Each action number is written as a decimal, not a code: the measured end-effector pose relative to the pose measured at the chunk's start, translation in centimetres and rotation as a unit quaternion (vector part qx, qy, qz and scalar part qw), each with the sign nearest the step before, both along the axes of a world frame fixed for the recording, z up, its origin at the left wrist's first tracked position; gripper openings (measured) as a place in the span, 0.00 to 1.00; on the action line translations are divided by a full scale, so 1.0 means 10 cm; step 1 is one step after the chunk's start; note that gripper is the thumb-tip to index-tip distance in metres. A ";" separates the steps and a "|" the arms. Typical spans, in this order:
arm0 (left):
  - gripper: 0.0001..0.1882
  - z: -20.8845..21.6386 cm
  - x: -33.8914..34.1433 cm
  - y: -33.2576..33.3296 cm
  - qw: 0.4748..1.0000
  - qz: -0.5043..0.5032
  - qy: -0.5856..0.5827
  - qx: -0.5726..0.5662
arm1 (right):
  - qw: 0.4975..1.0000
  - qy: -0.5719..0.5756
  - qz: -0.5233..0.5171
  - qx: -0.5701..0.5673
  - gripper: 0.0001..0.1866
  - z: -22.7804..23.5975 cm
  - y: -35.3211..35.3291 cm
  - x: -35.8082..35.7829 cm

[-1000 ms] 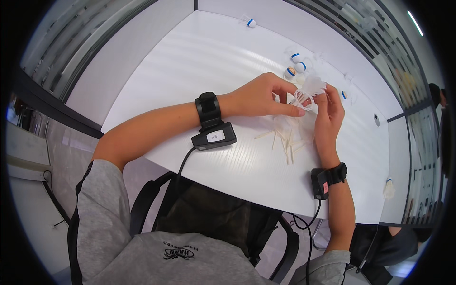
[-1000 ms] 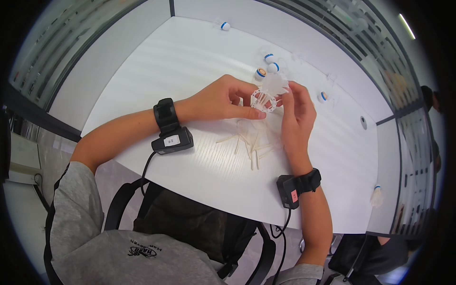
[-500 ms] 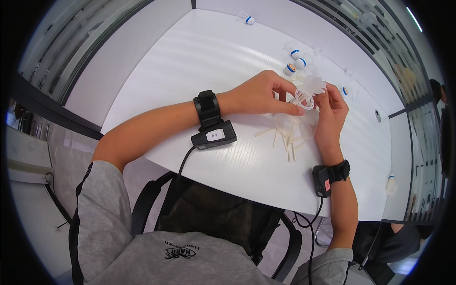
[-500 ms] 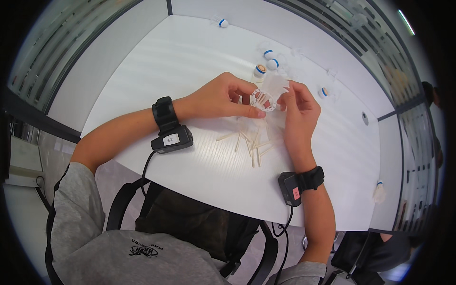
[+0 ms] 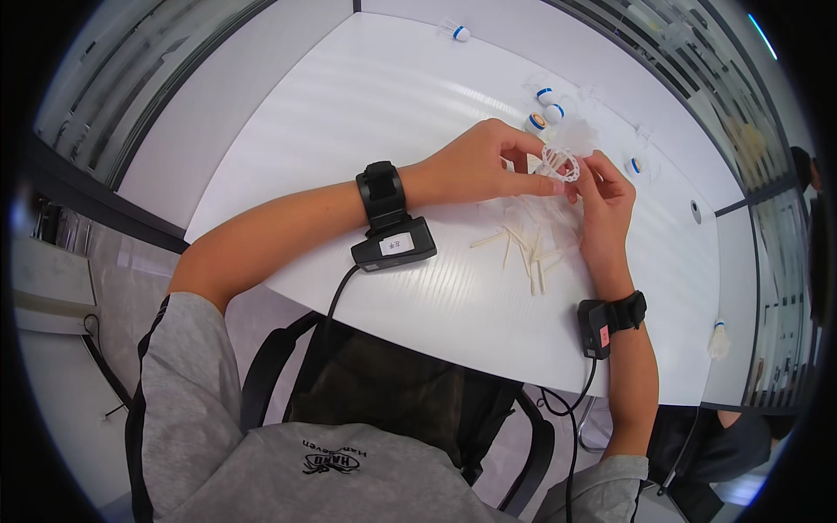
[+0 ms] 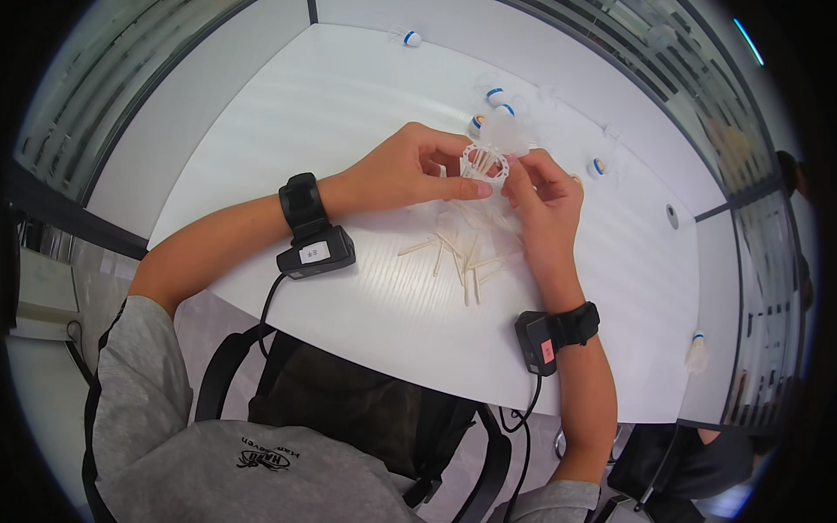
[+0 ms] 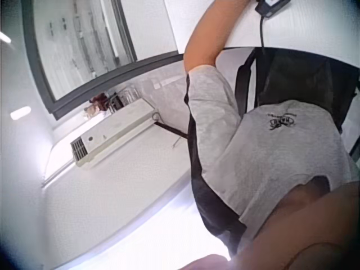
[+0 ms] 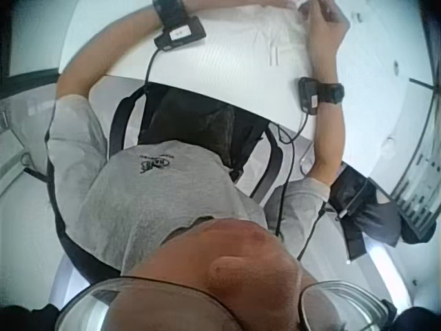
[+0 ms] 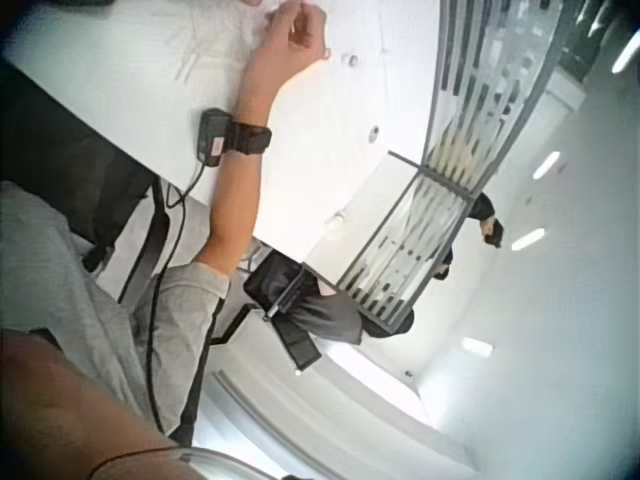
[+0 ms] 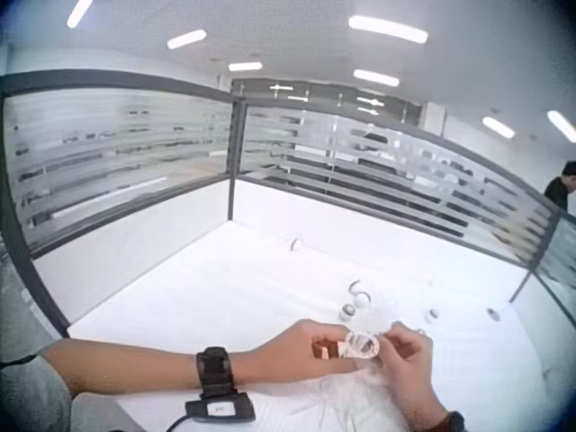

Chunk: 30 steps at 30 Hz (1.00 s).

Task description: Manually inserting feathers into a shuttlecock base at a workstation.

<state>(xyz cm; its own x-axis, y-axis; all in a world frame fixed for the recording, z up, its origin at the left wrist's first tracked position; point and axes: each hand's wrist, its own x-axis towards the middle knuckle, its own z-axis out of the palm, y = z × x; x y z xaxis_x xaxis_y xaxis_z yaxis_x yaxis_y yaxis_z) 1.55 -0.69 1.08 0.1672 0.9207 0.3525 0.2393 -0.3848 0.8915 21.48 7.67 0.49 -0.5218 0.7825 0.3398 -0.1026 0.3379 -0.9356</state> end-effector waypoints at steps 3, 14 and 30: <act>0.18 -0.05 0.00 0.01 0.999 0.030 -0.013 0.041 | 0.999 0.003 -0.044 -0.020 0.09 0.04 -0.03 -0.03; 0.17 0.03 -0.03 0.01 0.992 0.066 -0.081 -0.076 | 0.997 0.002 -0.075 -0.023 0.10 0.05 -0.02 -0.01; 0.19 -0.03 -0.04 0.02 0.995 0.079 0.008 -0.068 | 0.991 0.057 -0.109 0.049 0.11 0.08 -0.06 -0.01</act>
<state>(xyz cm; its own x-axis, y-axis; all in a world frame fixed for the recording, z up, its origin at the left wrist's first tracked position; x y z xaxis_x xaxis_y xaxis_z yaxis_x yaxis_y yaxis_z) 1.10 -0.48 0.76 0.0215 0.9750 0.2211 0.3027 -0.2171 0.9280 21.36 7.02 1.30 -0.2965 0.8328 0.4675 -0.1208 0.4529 -0.8833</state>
